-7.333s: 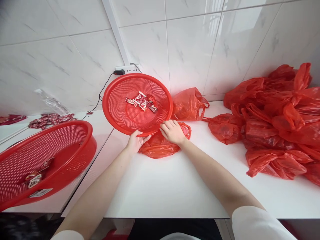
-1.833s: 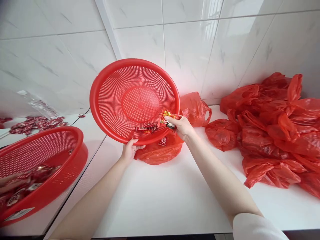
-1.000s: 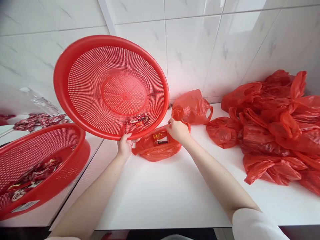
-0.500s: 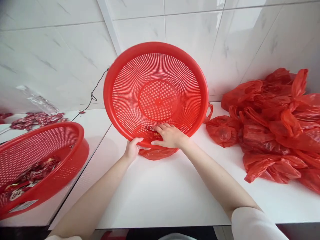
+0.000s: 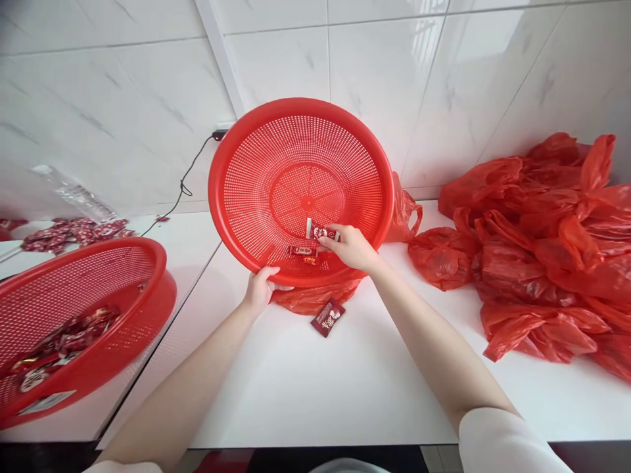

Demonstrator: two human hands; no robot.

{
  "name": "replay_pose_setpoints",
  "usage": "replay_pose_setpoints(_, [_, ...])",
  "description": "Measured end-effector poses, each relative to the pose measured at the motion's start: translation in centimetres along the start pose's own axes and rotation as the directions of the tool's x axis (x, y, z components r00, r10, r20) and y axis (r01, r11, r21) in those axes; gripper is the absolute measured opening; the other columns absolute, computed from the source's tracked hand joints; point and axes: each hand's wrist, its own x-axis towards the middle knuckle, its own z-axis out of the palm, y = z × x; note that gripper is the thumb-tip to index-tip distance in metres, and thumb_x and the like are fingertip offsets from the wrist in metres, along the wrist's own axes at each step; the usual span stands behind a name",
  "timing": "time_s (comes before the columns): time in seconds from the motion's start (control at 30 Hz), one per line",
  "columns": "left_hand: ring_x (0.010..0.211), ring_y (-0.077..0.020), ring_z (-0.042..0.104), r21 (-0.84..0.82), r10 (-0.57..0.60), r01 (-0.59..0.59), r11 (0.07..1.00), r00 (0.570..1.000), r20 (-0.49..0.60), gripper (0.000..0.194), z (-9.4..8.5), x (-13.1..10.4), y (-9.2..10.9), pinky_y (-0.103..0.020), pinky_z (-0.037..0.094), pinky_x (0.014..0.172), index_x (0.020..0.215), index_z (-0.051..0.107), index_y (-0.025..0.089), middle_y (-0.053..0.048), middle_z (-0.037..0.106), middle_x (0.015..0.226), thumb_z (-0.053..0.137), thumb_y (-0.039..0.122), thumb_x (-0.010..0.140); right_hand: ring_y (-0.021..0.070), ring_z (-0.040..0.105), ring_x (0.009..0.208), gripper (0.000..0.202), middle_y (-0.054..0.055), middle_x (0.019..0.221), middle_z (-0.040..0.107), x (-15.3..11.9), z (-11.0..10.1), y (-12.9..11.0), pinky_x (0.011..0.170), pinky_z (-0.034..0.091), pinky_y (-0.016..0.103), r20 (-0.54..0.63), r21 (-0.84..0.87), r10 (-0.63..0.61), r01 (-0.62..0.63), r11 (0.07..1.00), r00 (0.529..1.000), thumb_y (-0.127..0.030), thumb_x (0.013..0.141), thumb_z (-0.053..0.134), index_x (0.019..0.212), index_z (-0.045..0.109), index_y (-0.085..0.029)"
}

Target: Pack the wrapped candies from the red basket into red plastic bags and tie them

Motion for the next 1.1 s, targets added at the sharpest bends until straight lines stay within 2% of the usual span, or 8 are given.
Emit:
replay_pose_setpoints(0.1, [0.079,-0.024,0.069,-0.016,0.043,-0.044,0.999,0.998,-0.049,0.036,-0.3,0.4,0.2,-0.037,0.062,0.06,0.099,0.059,0.014,-0.005,0.069,0.084,0.066,0.023,0.065,0.0228,0.071,0.082,0.03,0.005,0.083,0.075,-0.5,-1.0,-1.3,0.074,0.054,0.034,0.11,0.229,0.019,-0.044,0.972,0.994,-0.039,0.084,0.062,0.105,0.065,-0.018])
replay_pose_setpoints(0.27, [0.082,-0.022,0.068,-0.082,0.107,-0.118,0.99,0.985,-0.133,0.034,-0.4,0.8,1.1,-0.036,0.061,0.066,0.098,0.057,0.016,-0.004,0.067,0.091,0.064,0.02,0.065,0.0203,0.07,0.072,0.03,0.003,0.083,0.074,-1.4,-2.1,-2.9,0.068,0.054,0.032,0.424,0.126,-0.019,-0.038,0.991,0.906,-0.044,0.082,0.063,0.096,0.071,-0.019])
replay_pose_setpoints(0.43, [0.087,-0.0203,0.066,-0.118,0.176,-0.205,0.972,0.96,-0.216,0.035,-0.9,1.2,1.8,-0.032,0.06,0.065,0.097,0.057,0.02,-0.002,0.064,0.098,0.065,0.018,0.062,0.021,0.067,0.081,0.014,0.005,0.086,0.073,-1.6,-1.4,-3.2,0.074,0.049,0.032,0.065,-0.475,0.035,0.0,0.88,0.997,-0.029,0.085,0.059,0.086,0.07,-0.02])
replay_pose_setpoints(0.5, [0.086,-0.0204,0.065,-0.111,0.199,-0.231,0.967,0.949,-0.245,0.035,-1.1,1.3,1.8,-0.032,0.06,0.063,0.096,0.058,0.02,-0.003,0.064,0.097,0.065,0.019,0.062,0.0185,0.066,0.078,0.01,0.004,0.084,0.072,-1.9,-0.9,-3.7,0.068,0.047,0.028,0.115,-0.571,0.052,0.023,0.821,0.992,-0.02,0.082,0.058,0.082,0.068,-0.019])
replay_pose_setpoints(0.6, [0.082,-0.0201,0.065,-0.101,0.22,-0.252,0.963,0.942,-0.252,0.035,-1.2,1.4,1.7,-0.031,0.059,0.061,0.097,0.059,0.019,-0.003,0.065,0.093,0.065,0.02,0.062,0.014,0.064,0.074,0.014,0.0,0.086,0.071,-2.9,0.4,-4.6,0.057,0.043,0.021,0.551,-0.55,0.169,0.203,0.81,0.817,-0.013,0.074,0.062,0.085,0.068,-0.021])
replay_pose_setpoints(0.67, [0.08,-0.0201,0.066,-0.098,0.22,-0.248,0.964,0.947,-0.236,0.036,-1.2,1.4,1.6,-0.03,0.058,0.06,0.099,0.059,0.019,-0.003,0.066,0.091,0.065,0.02,0.063,0.0149,0.062,0.072,0.022,0.001,0.086,0.069,-3.4,1.9,-4.7,0.051,0.039,0.022,0.669,-0.572,0.245,0.275,0.773,0.702,-0.009,0.066,0.068,0.086,0.067,-0.02])
replay_pose_setpoints(0.87, [0.081,-0.022,0.067,-0.104,0.189,-0.215,0.971,0.958,-0.215,0.035,-1.0,1.3,1.4,-0.03,0.058,0.057,0.096,0.06,0.018,-0.005,0.066,0.091,0.065,0.021,0.062,0.019,0.057,0.064,0.021,0.004,0.069,0.06,-3.9,5.3,-3.9,0.048,0.033,0.027,0.637,-0.668,0.308,0.306,0.678,0.707,-0.006,0.056,0.072,0.061,0.057,-0.02])
replay_pose_setpoints(1.1, [0.079,-0.0219,0.068,-0.092,0.162,-0.185,0.978,0.964,-0.211,0.029,-1.2,1.3,1.2,-0.029,0.056,0.054,0.09,0.06,0.017,-0.004,0.066,0.089,0.065,0.023,0.062,0.0113,0.051,0.052,0.016,-0.003,0.059,0.055,-3.1,1.8,-4.2,0.046,0.032,0.024,0.689,-0.525,0.249,0.231,0.819,0.681,-0.014,0.068,0.062,0.063,0.047,-0.02])
